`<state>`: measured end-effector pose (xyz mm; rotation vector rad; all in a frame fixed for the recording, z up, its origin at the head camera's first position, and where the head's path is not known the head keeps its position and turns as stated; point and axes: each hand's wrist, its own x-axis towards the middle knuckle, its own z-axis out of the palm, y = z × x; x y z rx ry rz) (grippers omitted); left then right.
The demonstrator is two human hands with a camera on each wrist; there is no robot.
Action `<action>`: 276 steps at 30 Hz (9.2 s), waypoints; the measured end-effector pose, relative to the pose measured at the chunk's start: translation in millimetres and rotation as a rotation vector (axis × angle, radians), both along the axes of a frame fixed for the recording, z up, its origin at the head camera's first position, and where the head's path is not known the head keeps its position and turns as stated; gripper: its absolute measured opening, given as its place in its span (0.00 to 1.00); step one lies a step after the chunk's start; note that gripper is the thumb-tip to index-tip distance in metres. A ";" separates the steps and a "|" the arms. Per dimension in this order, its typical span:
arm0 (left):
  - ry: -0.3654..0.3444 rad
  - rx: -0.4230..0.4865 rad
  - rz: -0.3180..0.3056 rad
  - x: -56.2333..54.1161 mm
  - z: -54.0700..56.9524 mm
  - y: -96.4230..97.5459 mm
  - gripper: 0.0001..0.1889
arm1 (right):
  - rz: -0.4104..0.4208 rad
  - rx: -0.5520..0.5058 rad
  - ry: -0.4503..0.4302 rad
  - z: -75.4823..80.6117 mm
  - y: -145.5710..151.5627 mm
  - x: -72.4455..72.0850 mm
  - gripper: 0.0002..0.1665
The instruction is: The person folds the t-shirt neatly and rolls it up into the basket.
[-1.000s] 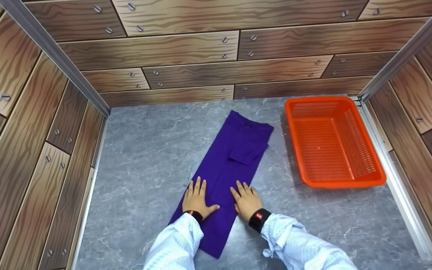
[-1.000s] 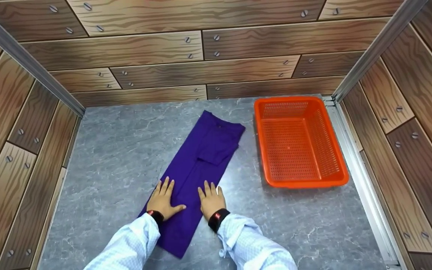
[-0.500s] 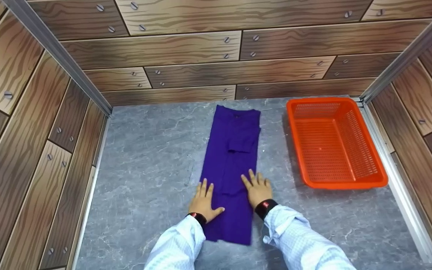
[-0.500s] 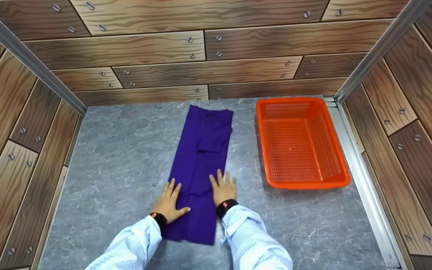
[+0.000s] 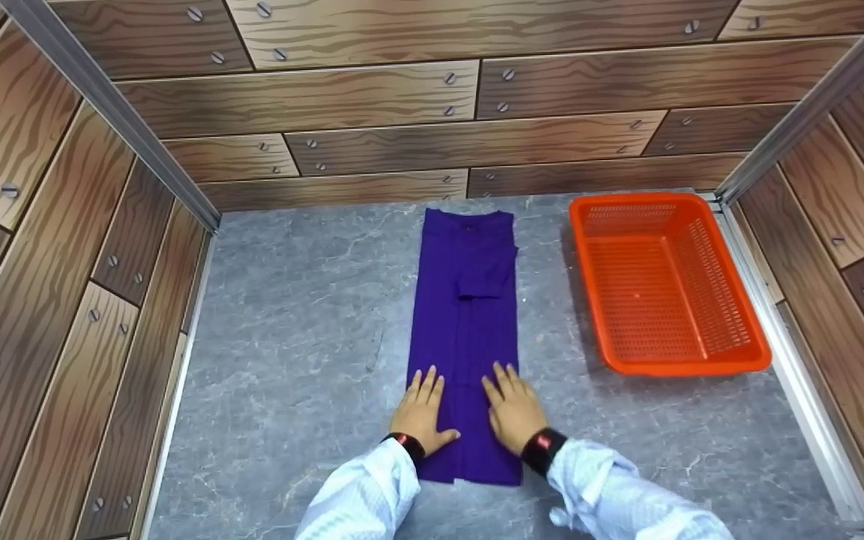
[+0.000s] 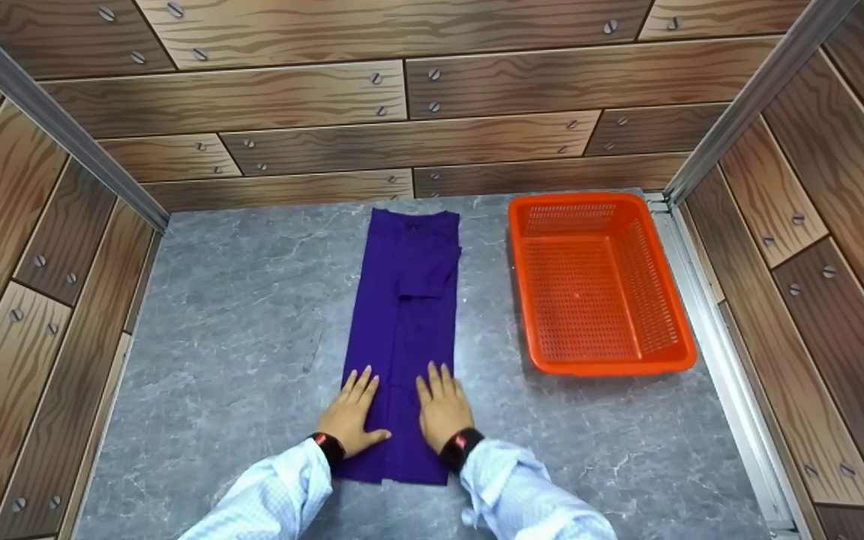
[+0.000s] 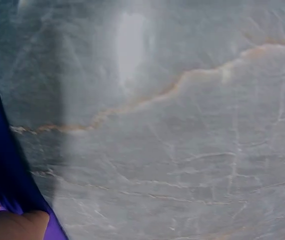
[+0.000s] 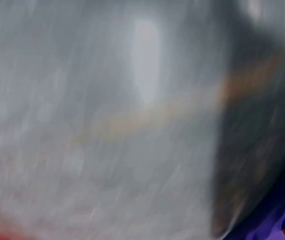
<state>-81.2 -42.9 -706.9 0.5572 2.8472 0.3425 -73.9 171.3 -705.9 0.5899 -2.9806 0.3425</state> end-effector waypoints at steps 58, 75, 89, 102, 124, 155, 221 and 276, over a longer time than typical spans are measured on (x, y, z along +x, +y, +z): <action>-0.323 0.659 0.682 28.6 27.8 -7.3 0.12 | -0.527 -0.758 -0.637 31.8 27.4 20.4 0.08; -0.454 0.801 0.569 65.0 21.3 -34.9 0.15 | -0.447 -0.916 -0.957 25.0 51.6 61.9 0.14; -0.601 0.839 0.565 88.0 20.7 -42.5 0.16 | -0.464 -1.044 -1.095 30.8 66.3 83.2 0.07; -0.875 1.110 0.633 75.8 22.7 -51.3 0.17 | -0.540 -1.253 -1.235 39.9 68.7 74.9 0.06; -0.729 1.366 0.845 -22.9 56.4 -35.6 0.20 | -0.629 -1.703 -1.080 66.9 59.1 -22.1 0.08; -0.088 0.761 0.479 -44.9 35.6 -6.2 0.16 | -0.635 -1.099 -0.541 40.1 18.1 -49.6 0.17; 0.315 0.101 0.104 75.2 -41.5 -9.4 0.34 | -0.042 -0.179 -0.076 -31.8 26.4 62.4 0.35; 0.529 0.371 -0.025 70.3 26.4 -29.0 0.08 | 0.002 -0.390 0.084 22.2 63.7 68.6 0.27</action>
